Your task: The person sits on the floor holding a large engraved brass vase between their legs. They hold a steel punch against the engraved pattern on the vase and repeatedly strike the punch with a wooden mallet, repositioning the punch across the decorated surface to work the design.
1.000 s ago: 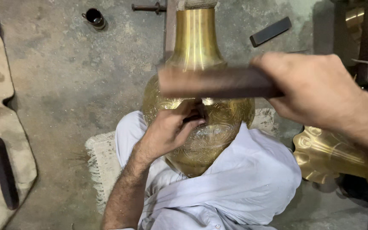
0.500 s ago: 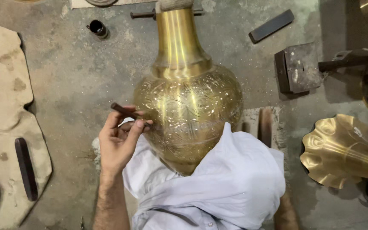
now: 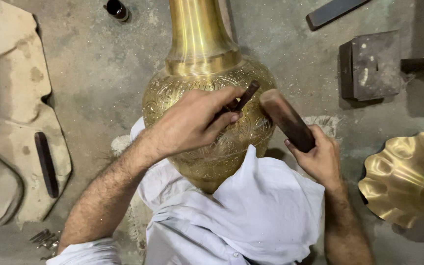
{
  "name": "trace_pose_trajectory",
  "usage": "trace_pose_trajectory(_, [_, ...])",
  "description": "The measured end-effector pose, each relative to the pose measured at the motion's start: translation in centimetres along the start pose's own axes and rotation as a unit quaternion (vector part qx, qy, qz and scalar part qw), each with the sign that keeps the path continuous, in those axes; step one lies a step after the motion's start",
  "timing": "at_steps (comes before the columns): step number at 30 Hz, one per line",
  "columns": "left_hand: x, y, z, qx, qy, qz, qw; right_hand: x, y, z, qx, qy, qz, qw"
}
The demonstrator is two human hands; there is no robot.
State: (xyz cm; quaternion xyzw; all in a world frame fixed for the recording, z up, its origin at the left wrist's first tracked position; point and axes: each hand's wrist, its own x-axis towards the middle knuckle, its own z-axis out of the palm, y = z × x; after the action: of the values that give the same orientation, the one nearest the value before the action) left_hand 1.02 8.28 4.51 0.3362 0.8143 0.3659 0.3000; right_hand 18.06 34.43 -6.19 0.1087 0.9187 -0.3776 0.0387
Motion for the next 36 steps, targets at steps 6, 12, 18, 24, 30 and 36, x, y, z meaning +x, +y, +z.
trace_pose_trajectory(6, [1.2, -0.7, -0.8, -0.008, -0.018, 0.146, 0.989, 3.7, 1.1, -2.0, 0.003, -0.044, -0.058, 0.997])
trace_pose_trajectory(12, [1.9, -1.7, -0.9, 0.017, -0.114, 0.059, 0.992, 5.6, 2.1, -3.9, 0.245, 0.000, -0.077, 0.967])
trace_pose_trajectory(18, [2.1, -1.7, -0.9, 0.020, -0.075, 0.146, 0.986, 6.4, 2.5, -5.3, -0.044, 0.017, -0.230, 0.972])
trace_pose_trajectory(24, [1.0, -1.0, -1.0, -0.008, -0.022, 0.112, 0.993, 7.3, 1.8, -6.5, 0.014, -0.010, -0.166, 0.986])
trace_pose_trajectory(30, [-0.2, -0.7, 0.1, -0.024, 0.011, 0.003, 1.000, 9.1, -0.4, -8.3, 0.036, -0.036, -0.167, 0.985])
trace_pose_trajectory(36, [-2.1, -0.4, 1.0, -0.042, 0.105, 0.034, 0.993, 11.1, -3.6, -10.7, 0.051, -0.059, -0.154, 0.985])
